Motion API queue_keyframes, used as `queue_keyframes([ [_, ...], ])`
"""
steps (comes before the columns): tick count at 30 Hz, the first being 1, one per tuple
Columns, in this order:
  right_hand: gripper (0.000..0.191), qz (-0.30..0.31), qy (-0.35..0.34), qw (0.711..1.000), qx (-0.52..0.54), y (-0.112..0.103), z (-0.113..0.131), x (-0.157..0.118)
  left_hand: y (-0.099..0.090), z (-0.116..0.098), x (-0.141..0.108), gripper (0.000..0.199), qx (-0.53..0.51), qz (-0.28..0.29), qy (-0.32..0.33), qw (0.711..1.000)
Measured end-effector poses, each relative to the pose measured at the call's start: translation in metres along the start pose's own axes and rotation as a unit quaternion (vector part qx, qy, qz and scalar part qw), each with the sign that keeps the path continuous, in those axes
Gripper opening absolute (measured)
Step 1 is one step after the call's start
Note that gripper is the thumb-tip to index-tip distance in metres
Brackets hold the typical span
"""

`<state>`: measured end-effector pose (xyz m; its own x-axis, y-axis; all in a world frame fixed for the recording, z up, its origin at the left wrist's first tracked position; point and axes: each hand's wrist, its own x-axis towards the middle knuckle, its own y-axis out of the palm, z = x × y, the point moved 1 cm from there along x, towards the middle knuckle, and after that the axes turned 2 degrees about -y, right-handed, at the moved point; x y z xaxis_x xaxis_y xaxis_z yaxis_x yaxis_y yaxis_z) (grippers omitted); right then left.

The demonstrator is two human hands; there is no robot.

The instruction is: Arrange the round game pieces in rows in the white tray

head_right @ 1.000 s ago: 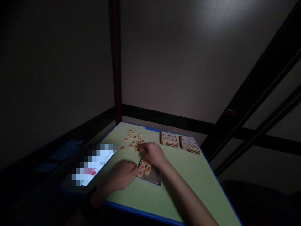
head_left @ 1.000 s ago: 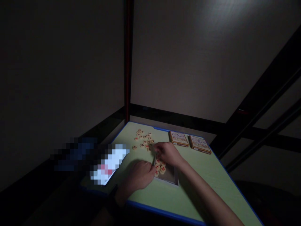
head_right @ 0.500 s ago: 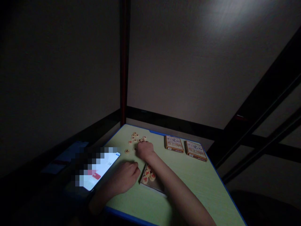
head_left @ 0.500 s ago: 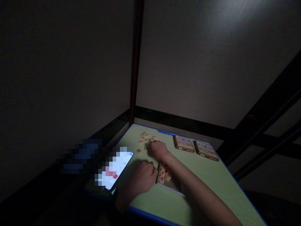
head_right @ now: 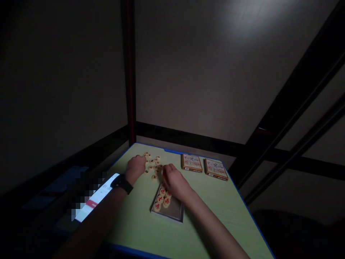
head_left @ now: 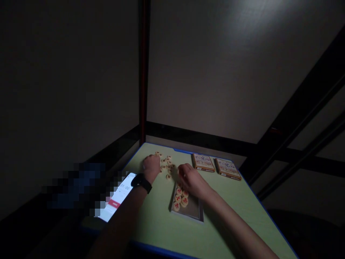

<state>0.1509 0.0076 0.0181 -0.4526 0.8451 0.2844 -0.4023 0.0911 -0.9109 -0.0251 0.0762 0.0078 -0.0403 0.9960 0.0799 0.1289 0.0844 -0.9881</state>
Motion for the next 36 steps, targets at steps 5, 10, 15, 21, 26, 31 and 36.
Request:
queue_keyframes([
  [5,0.016,-0.071,-0.031,0.994,0.083,-0.003,-0.021,-0.034,0.005,0.005,0.003,0.041,0.012,-0.009,0.026,1.000],
  [10,0.021,-0.114,-0.015,0.985,0.129,-0.001,-0.032,-0.043,-0.001,0.002,-0.001,0.037,0.020,-0.021,0.036,0.999],
  [15,0.012,-0.144,0.027,0.975,0.166,0.000,-0.042,-0.041,-0.001,-0.021,-0.012,0.028,-0.136,-0.084,0.168,0.973],
  [21,0.022,-0.222,0.032,0.945,0.237,-0.001,-0.051,-0.039,0.024,-0.050,-0.027,0.020,-0.495,0.042,0.258,0.828],
  [26,0.016,-0.236,-0.005,0.942,0.240,-0.004,-0.044,-0.040,0.031,-0.048,-0.029,0.035,-0.633,0.166,0.229,0.721],
  [31,0.016,-0.214,-0.021,0.942,0.257,-0.009,-0.034,-0.041,0.022,-0.038,-0.030,0.049,-0.657,0.229,0.226,0.682],
  [36,0.016,-0.145,-0.021,0.934,0.326,-0.010,-0.026,-0.042,0.019,-0.037,-0.037,0.056,-0.657,0.301,0.236,0.649],
])
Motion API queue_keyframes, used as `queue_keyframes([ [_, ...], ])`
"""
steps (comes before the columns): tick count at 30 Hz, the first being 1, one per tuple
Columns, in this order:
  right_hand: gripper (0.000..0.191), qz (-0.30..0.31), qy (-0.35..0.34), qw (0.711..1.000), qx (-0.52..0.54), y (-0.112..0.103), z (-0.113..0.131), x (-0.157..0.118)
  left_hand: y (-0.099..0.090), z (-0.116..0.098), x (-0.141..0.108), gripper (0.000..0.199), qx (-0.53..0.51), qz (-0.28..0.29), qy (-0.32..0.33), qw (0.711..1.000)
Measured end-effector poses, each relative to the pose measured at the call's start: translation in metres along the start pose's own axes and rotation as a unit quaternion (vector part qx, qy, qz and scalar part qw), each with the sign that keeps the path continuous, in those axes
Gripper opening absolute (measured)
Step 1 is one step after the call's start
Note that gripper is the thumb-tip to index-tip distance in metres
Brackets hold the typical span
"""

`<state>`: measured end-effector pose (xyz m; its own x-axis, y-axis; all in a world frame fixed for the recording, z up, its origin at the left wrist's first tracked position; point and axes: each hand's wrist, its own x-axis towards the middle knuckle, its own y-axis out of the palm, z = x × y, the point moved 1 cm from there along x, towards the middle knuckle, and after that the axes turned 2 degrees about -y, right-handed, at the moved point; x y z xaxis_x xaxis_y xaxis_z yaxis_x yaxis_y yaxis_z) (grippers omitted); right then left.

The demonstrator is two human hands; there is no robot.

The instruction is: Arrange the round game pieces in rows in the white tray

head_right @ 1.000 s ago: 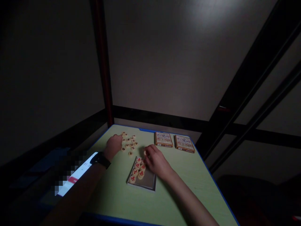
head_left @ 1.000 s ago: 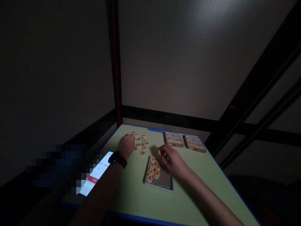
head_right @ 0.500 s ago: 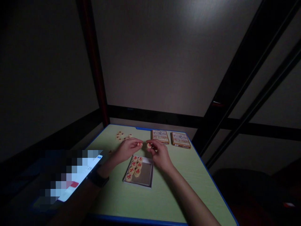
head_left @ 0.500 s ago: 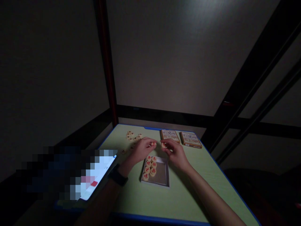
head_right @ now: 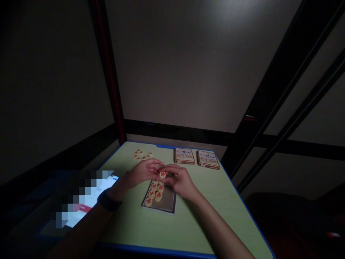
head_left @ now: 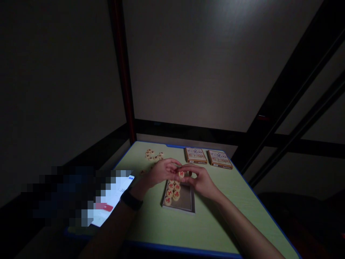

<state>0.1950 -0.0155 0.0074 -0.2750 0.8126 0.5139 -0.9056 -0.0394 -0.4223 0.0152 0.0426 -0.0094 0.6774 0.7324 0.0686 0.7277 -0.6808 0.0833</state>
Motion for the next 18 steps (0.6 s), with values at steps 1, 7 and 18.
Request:
queue_keyframes([
  [1,0.017,0.007,0.005,1.000,0.010,0.0005,0.0007,-0.0005,0.0013,0.0004,-0.0005,0.056,-0.005,0.010,-0.003,1.000],
  [7,0.020,0.004,0.023,0.999,-0.036,0.0022,0.0039,-0.0039,0.0025,0.0032,-0.0010,0.054,-0.047,0.024,0.001,0.999],
  [18,0.017,-0.040,-0.071,0.990,-0.116,0.0056,0.0096,-0.0075,0.0083,-0.0045,-0.0083,0.049,-0.132,0.049,-0.026,0.990],
])
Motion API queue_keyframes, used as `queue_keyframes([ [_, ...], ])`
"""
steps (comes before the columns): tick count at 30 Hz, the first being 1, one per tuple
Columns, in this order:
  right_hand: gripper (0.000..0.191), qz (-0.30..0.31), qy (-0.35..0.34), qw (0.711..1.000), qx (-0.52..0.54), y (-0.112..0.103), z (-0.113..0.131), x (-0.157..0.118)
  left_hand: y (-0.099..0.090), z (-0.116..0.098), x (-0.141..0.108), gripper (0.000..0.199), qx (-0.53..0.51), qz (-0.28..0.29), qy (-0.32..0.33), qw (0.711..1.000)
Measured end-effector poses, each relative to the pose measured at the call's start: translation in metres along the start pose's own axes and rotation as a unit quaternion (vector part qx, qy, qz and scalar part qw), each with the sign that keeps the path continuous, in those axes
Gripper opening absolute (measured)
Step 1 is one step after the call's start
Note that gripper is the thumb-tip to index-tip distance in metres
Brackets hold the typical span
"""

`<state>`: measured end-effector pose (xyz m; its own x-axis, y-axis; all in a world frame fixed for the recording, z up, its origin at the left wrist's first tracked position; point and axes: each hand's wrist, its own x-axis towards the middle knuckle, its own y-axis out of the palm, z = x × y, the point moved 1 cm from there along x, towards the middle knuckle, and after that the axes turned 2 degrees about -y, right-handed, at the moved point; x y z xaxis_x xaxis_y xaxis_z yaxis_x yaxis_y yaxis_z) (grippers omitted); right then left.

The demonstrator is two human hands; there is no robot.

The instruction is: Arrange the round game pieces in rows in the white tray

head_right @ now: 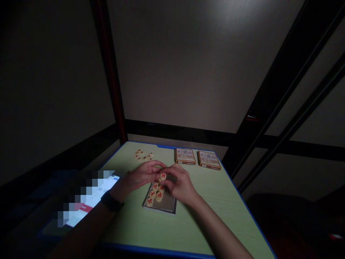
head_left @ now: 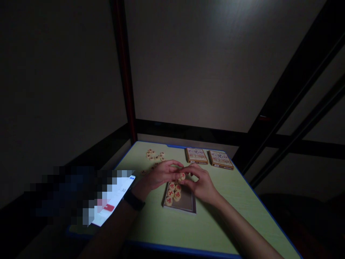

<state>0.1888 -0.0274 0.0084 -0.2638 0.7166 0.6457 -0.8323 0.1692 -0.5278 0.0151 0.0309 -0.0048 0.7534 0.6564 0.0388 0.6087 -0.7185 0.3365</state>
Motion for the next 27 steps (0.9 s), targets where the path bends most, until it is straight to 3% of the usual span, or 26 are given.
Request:
queue_keyframes([
  [8,0.018,0.009,-0.060,0.998,-0.027,0.001,0.000,-0.002,0.001,-0.003,-0.002,0.050,0.013,-0.004,-0.007,1.000],
  [11,0.019,0.023,-0.031,0.998,-0.050,-0.005,0.006,-0.002,-0.005,-0.004,0.001,0.053,0.068,-0.020,0.012,0.997],
  [14,0.014,0.094,0.051,0.993,-0.059,-0.012,0.015,-0.009,-0.015,-0.006,0.006,0.038,0.196,-0.106,0.043,0.974],
  [16,0.014,0.157,0.118,0.978,-0.064,-0.013,0.019,-0.019,-0.018,-0.007,0.006,0.032,0.310,-0.172,0.039,0.934],
  [18,0.017,0.209,0.161,0.961,-0.085,-0.012,0.020,-0.029,-0.014,-0.010,-0.002,0.032,0.442,-0.212,0.010,0.872],
  [22,0.015,0.292,0.162,0.932,-0.144,-0.006,0.023,-0.038,0.004,-0.009,-0.032,0.037,0.668,-0.179,-0.081,0.718],
  [24,0.015,0.325,0.146,0.922,-0.153,-0.004,0.025,-0.036,0.010,-0.003,-0.046,0.044,0.707,-0.141,-0.120,0.682],
  [27,0.025,0.355,0.123,0.913,-0.159,-0.002,0.027,-0.031,0.013,0.009,-0.059,0.043,0.731,-0.095,-0.134,0.662],
])
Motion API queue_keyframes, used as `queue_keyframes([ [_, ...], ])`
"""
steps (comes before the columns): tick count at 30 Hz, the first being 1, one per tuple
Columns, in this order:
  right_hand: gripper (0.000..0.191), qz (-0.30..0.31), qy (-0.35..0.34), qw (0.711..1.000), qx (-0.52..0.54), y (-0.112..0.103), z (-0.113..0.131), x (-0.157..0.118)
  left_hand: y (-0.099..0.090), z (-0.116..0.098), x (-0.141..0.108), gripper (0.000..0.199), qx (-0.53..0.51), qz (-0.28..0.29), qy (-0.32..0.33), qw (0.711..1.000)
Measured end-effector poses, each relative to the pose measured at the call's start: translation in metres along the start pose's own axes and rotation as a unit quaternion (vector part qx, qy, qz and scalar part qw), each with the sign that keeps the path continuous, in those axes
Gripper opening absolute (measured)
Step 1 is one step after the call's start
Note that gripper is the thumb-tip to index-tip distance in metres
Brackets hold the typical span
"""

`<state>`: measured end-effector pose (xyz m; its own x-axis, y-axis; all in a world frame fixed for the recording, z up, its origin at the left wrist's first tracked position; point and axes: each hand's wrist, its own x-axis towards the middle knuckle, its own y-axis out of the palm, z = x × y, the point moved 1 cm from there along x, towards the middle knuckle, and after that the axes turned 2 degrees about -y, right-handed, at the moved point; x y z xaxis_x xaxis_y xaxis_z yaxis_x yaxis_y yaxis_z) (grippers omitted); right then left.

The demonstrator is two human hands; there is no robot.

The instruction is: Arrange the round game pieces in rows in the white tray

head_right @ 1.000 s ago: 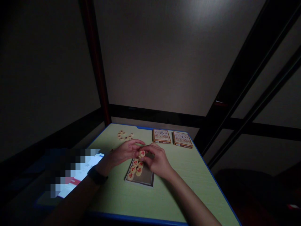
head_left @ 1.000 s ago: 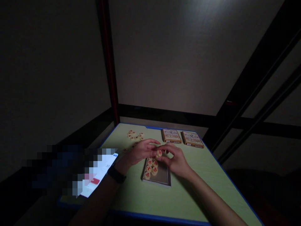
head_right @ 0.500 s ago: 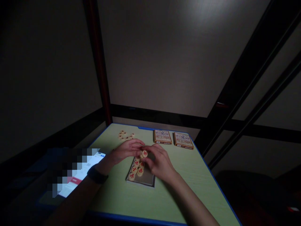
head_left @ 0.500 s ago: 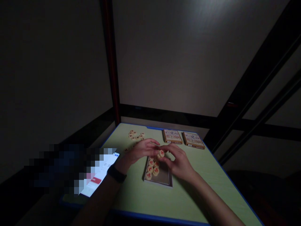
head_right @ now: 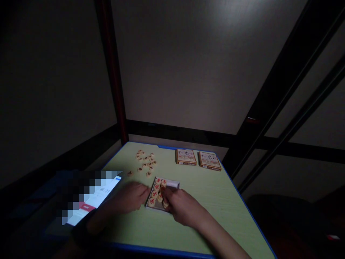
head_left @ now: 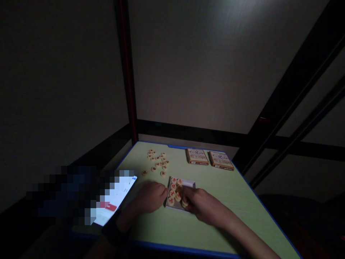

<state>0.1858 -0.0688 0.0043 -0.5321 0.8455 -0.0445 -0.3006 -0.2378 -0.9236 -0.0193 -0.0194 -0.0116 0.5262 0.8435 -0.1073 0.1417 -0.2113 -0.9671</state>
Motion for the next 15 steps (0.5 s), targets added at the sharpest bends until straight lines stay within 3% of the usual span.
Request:
queue_keyframes([
  [4,0.028,0.014,-0.020,1.000,-0.017,0.000,-0.001,0.004,0.012,0.001,-0.004,0.043,0.010,-0.014,0.014,1.000],
  [15,0.023,0.019,-0.039,0.999,0.018,-0.011,0.000,0.002,0.016,-0.003,-0.010,0.041,0.003,-0.017,-0.005,1.000],
])
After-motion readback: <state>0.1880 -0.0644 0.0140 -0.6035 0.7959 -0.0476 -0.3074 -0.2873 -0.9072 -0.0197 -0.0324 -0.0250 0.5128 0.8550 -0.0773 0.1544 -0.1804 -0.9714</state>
